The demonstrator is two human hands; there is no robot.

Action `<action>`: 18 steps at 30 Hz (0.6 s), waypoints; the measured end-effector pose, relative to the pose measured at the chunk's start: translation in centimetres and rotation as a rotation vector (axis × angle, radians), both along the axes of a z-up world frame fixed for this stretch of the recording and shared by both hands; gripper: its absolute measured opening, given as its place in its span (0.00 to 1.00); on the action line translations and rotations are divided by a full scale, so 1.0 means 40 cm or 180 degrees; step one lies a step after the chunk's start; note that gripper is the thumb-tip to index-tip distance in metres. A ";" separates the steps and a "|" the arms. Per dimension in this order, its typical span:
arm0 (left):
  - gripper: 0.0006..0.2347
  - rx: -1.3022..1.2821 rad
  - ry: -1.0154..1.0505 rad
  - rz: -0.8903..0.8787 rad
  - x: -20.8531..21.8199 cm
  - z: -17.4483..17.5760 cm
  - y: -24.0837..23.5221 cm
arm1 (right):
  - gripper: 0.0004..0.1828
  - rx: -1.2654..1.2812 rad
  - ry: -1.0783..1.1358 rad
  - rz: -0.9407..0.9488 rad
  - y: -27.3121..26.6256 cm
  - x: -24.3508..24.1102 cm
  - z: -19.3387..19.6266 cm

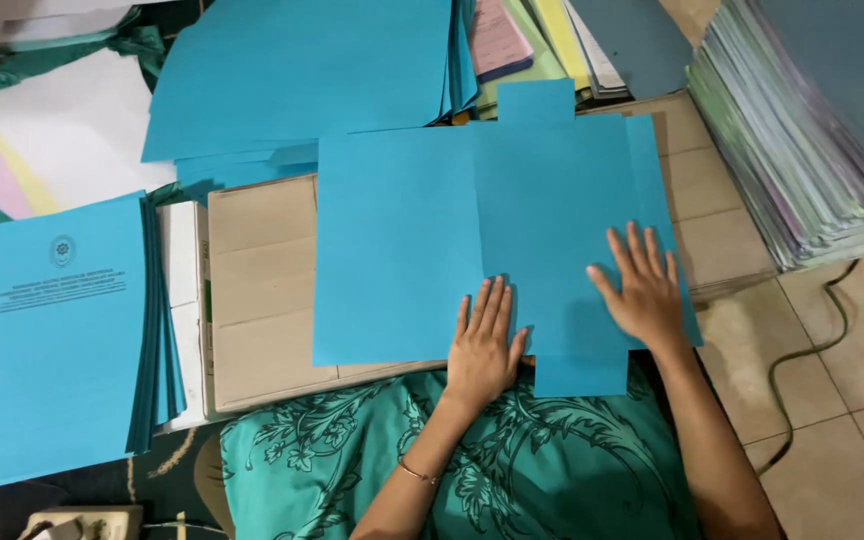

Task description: The person folds light blue paper sheets in half using both hands on a table. They smooth the crease, flip the folded paper, and place it onto a growing stack of finished items.

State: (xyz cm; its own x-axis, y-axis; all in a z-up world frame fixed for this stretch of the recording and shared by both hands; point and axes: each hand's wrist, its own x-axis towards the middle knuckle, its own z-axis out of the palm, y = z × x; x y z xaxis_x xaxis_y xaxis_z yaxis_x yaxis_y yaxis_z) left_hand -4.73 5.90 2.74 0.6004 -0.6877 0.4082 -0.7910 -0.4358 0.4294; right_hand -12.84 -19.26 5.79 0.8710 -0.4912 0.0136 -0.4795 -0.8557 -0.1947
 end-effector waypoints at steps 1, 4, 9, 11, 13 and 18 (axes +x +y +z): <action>0.25 -0.0016 0.0010 -0.0005 -0.001 0.002 0.000 | 0.40 -0.0016 0.0010 -0.0005 -0.015 0.007 0.001; 0.26 0.0025 0.0009 0.0017 -0.001 0.006 0.000 | 0.41 0.0139 -0.0004 -0.0348 -0.058 0.024 0.003; 0.26 0.0025 0.0055 0.0004 -0.001 0.006 0.004 | 0.43 0.0495 -0.0327 -0.0981 -0.159 0.029 -0.058; 0.26 -0.0001 0.0059 0.0005 -0.002 0.005 0.005 | 0.43 0.0454 -0.0604 -0.1009 -0.253 0.015 -0.144; 0.26 -0.0023 0.0062 0.0021 0.000 0.005 0.005 | 0.43 0.0422 -0.0881 -0.1017 -0.340 -0.015 -0.210; 0.26 -0.0124 -0.0129 -0.0032 0.005 0.007 0.015 | 0.46 0.1960 -0.0296 -0.1942 -0.174 -0.072 0.093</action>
